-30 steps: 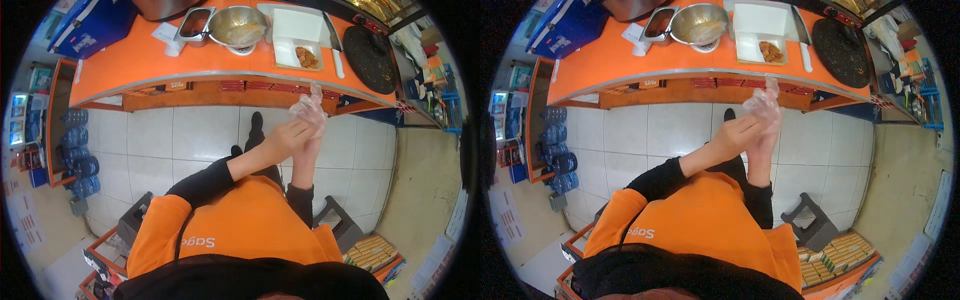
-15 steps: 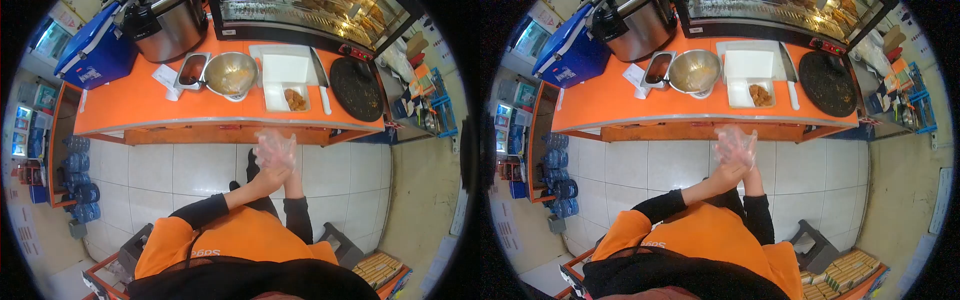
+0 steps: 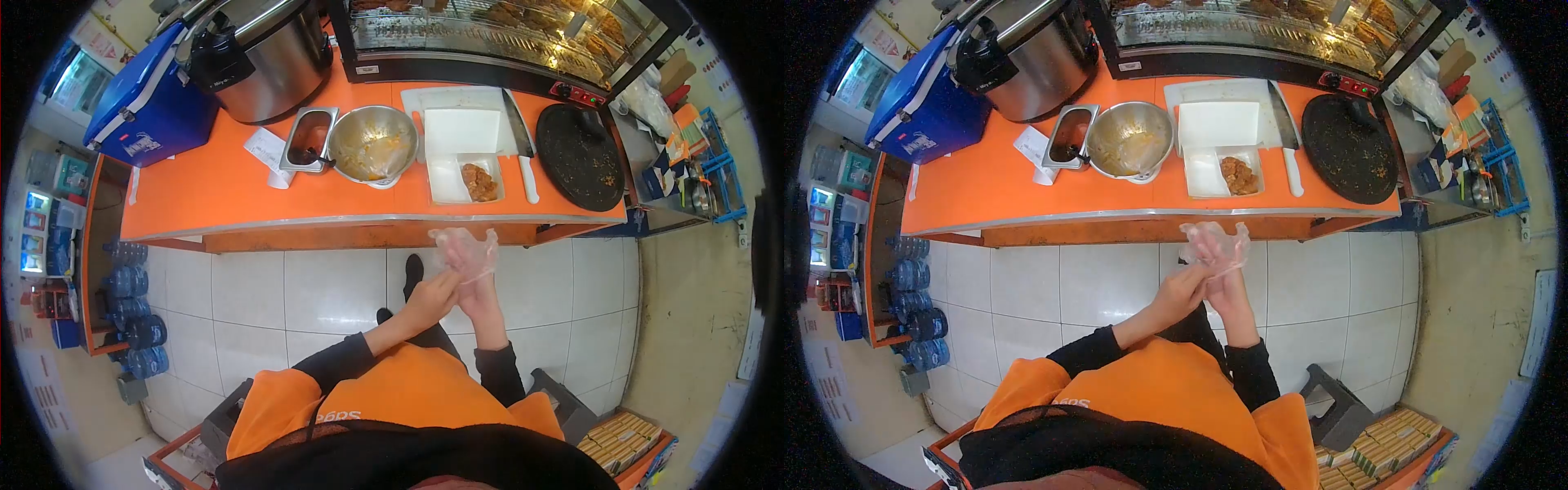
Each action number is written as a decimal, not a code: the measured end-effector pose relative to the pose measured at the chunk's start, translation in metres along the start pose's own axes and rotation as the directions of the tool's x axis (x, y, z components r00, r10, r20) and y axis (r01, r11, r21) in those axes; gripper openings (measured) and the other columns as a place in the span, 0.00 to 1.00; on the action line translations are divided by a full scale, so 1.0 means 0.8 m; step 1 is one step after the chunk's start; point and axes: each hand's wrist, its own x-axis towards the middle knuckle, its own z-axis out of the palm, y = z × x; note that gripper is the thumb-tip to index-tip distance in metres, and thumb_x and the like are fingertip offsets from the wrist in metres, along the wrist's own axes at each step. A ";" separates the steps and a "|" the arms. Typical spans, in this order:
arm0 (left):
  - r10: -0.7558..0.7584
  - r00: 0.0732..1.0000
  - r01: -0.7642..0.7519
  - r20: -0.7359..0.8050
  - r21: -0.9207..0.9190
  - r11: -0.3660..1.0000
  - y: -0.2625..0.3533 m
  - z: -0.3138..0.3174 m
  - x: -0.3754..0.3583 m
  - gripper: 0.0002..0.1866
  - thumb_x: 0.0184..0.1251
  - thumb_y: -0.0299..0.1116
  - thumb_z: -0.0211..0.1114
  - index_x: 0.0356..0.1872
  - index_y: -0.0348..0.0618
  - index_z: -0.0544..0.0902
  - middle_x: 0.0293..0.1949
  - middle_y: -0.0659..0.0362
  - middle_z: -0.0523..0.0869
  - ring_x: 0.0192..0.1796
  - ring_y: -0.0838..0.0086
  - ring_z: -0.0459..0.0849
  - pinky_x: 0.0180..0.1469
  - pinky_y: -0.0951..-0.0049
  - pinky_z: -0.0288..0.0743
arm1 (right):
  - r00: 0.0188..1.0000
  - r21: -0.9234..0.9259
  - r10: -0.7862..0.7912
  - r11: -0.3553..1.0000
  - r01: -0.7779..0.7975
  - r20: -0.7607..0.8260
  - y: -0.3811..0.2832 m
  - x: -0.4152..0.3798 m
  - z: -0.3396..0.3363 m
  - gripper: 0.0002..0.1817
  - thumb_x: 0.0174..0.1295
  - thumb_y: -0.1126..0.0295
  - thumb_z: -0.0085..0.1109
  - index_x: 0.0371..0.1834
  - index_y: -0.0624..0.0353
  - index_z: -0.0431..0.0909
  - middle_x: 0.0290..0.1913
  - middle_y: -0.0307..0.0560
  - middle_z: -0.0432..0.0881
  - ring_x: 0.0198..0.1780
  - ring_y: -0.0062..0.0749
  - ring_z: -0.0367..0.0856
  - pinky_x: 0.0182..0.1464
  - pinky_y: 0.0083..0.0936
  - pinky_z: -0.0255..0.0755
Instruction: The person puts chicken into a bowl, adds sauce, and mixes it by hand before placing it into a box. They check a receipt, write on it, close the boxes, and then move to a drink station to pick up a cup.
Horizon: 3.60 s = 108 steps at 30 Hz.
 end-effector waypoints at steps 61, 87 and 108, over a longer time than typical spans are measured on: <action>0.009 0.988 -0.109 0.153 0.662 0.741 -0.200 -0.121 0.062 0.12 0.55 0.31 0.59 0.41 0.38 0.76 0.31 0.56 0.79 0.37 0.66 0.79 0.41 0.61 0.69 | 0.989 0.404 -0.148 0.905 0.130 0.014 -0.022 -0.037 -0.025 0.31 0.67 0.48 0.42 0.69 0.51 0.55 0.66 0.46 0.59 0.64 0.40 0.60 0.64 0.41 0.57; -0.967 -0.041 0.248 -0.253 -0.940 0.235 -0.151 -0.076 0.159 0.15 0.65 0.39 0.50 0.50 0.46 0.68 0.39 0.62 0.71 0.33 0.79 0.68 0.28 0.77 0.62 | 0.924 0.014 -0.282 0.957 0.289 0.257 -0.309 0.300 0.096 0.22 0.64 0.62 0.52 0.58 0.62 0.67 0.53 0.45 0.74 0.53 0.34 0.72 0.57 0.32 0.64; -0.015 0.941 0.070 -0.338 0.152 0.986 -0.157 -0.074 0.635 0.38 0.51 0.29 0.62 0.63 0.29 0.54 0.57 0.38 0.63 0.61 0.46 0.63 0.62 0.58 0.59 | 0.723 0.213 -0.686 0.697 0.684 -0.080 -0.384 0.312 0.185 0.24 0.64 0.62 0.51 0.61 0.60 0.65 0.55 0.45 0.69 0.50 0.30 0.67 0.54 0.27 0.63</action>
